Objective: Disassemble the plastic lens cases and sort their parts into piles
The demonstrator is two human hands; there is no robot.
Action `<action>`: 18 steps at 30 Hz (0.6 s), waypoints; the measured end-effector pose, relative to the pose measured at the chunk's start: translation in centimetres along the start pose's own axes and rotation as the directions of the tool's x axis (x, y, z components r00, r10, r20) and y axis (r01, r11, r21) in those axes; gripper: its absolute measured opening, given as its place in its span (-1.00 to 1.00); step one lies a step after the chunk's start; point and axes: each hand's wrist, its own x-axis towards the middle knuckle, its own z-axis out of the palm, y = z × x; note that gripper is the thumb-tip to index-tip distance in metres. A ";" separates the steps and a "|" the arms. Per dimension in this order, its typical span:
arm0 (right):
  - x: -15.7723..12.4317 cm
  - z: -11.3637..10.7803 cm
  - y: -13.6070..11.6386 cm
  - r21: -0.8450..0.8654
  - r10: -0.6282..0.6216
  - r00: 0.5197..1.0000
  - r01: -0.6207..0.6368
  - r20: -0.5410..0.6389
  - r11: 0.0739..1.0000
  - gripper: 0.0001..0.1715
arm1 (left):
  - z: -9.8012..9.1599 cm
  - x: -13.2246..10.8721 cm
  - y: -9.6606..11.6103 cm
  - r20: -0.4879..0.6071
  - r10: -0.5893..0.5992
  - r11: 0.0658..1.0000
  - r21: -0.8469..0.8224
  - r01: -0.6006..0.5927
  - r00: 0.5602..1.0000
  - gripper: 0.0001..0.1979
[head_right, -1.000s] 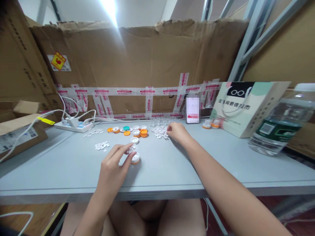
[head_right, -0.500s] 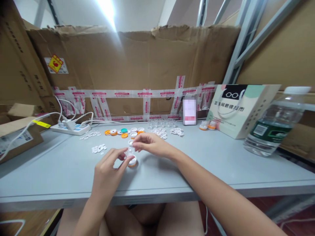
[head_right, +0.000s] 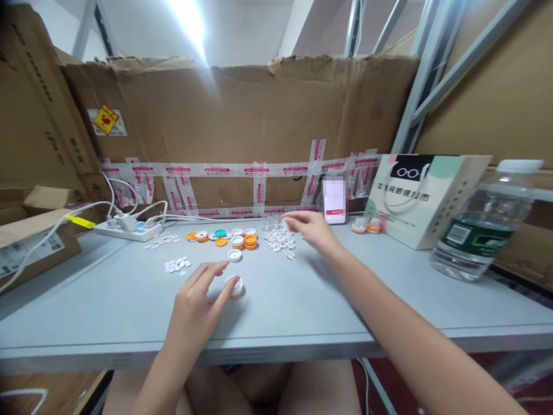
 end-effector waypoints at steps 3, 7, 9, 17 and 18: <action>1.8 -3.8 2.7 -0.199 0.078 0.977 -0.118 -0.198 0.973 -0.81 | 0.1 -0.1 -0.1 0.055 -0.035 0.999 0.032 0.033 0.998 -0.79; 2.7 -6.0 5.8 -0.297 0.131 0.966 -0.195 -0.221 0.935 -0.95 | 0.2 -0.1 -0.2 0.065 -0.041 0.998 0.052 0.038 0.997 -0.80; 3.0 -6.2 6.8 -0.337 0.142 0.962 -0.216 -0.232 0.916 -0.98 | 0.1 -0.1 -0.2 0.055 -0.036 0.998 0.059 0.033 0.998 -0.81; 3.8 -6.3 8.8 -0.430 0.183 0.955 -0.270 -0.234 0.861 -0.92 | 0.1 -0.1 -0.2 0.082 -0.054 0.998 0.037 0.051 0.995 -0.81; 3.8 -6.2 8.9 -0.437 0.185 0.956 -0.270 -0.227 0.858 -0.91 | 0.1 -0.1 -0.2 0.082 -0.056 0.998 0.032 0.054 0.995 -0.81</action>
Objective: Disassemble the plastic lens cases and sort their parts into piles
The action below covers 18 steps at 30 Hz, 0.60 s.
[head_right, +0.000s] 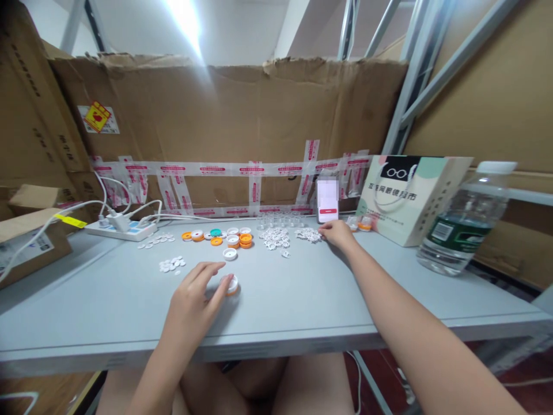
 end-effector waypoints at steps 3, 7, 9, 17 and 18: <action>-0.1 -0.2 -0.2 -0.026 -0.009 1.000 0.009 -0.020 1.000 -0.90 | -0.1 0.1 0.1 -0.006 -0.018 0.999 -0.041 0.017 1.000 -0.80; -0.5 -1.1 -0.9 -0.029 -0.038 0.995 0.036 -0.095 0.999 -0.84 | -0.7 0.2 0.1 -0.006 -0.047 0.987 -0.153 0.045 0.999 -0.80; -0.9 -1.4 -1.5 -0.005 -0.063 0.992 0.063 -0.113 0.998 -0.78 | -1.0 0.1 -0.1 0.012 -0.061 0.981 -0.183 0.062 0.998 -0.79; -6.7 0.6 -8.2 0.227 -0.386 0.901 0.341 0.199 0.912 -0.66 | -0.2 -0.5 -1.2 0.102 -0.103 0.991 -0.069 0.110 0.989 -0.50; -8.1 1.0 -9.4 0.275 -0.483 0.812 0.407 0.327 0.871 -0.63 | 0.0 -0.5 -1.2 0.125 -0.099 0.992 -0.071 0.109 0.987 -0.49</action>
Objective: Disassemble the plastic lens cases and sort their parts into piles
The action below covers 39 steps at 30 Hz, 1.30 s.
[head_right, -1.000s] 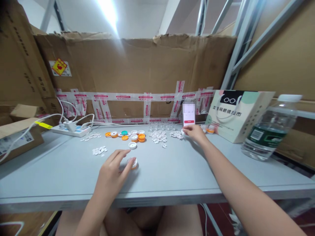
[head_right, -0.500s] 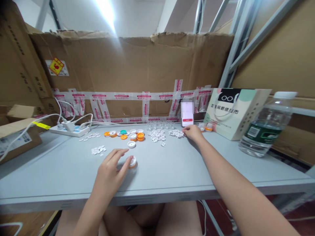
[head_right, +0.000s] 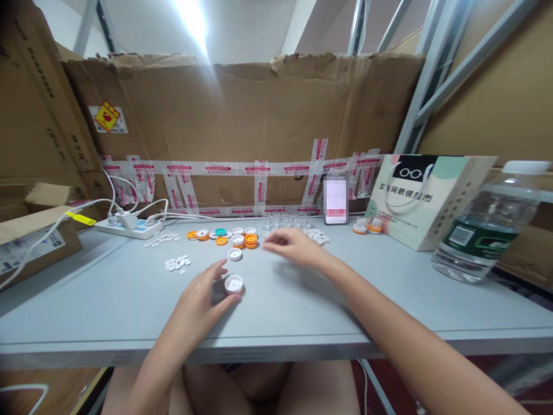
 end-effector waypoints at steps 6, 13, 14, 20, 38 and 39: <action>-2.0 4.5 -5.8 0.062 -0.260 0.823 0.265 0.505 0.962 -0.61 | -0.1 0.2 0.3 0.088 0.006 1.000 0.023 -0.008 0.996 -0.52; -1.3 6.3 -4.2 0.237 -0.178 0.837 0.060 0.518 0.970 -0.47 | -0.3 0.3 0.5 0.128 -0.030 0.999 0.018 0.028 0.991 -0.60; -1.2 6.3 -4.0 0.245 -0.179 0.832 0.054 0.524 0.968 -0.54 | -0.3 0.3 0.4 0.123 -0.021 1.000 0.006 0.021 0.992 -0.60; -1.0 6.0 -3.9 0.285 -0.189 0.874 0.061 0.448 0.957 -0.62 | -0.4 0.2 0.4 0.178 -0.060 0.996 -0.061 0.072 0.982 -0.65; 2.4 6.9 -1.2 0.032 0.176 0.983 -0.178 0.046 0.984 -0.53 | -1.0 0.0 0.9 0.242 -0.102 0.989 -0.079 0.124 0.965 -0.64; 2.1 6.8 -1.4 0.104 0.154 0.985 -0.161 0.075 0.981 -0.55 | -1.0 -0.1 0.9 0.240 -0.099 0.989 -0.085 0.122 0.966 -0.64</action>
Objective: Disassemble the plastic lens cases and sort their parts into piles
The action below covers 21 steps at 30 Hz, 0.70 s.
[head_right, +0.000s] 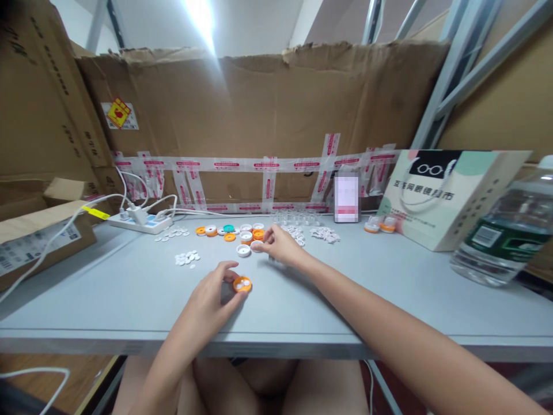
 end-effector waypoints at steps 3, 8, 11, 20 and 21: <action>-1.4 -0.6 -1.0 0.150 -0.155 0.959 0.121 0.239 0.981 -0.61 | 0.1 -0.1 -0.1 -0.012 0.019 0.999 -0.031 -0.019 1.000 -0.64; -3.3 -1.0 -2.5 0.096 -0.254 0.809 0.240 0.529 0.966 -0.69 | 0.1 -0.1 -0.3 0.009 0.046 0.993 -0.108 -0.045 0.999 -0.64; -3.6 -0.6 -2.7 0.065 -0.283 0.792 0.296 0.542 0.953 -0.71 | 0.1 0.0 -0.4 0.022 0.048 0.991 -0.123 -0.045 0.999 -0.64; -3.6 -0.1 -2.2 0.065 -0.286 0.783 0.302 0.553 0.951 -0.70 | -0.1 0.1 -0.1 -0.020 0.006 0.991 -0.133 -0.009 1.000 -0.87; -3.7 -0.2 -2.2 0.076 -0.280 0.776 0.289 0.564 0.954 -0.67 | -0.2 0.1 -0.1 -0.028 0.009 0.993 -0.114 -0.013 1.000 -0.86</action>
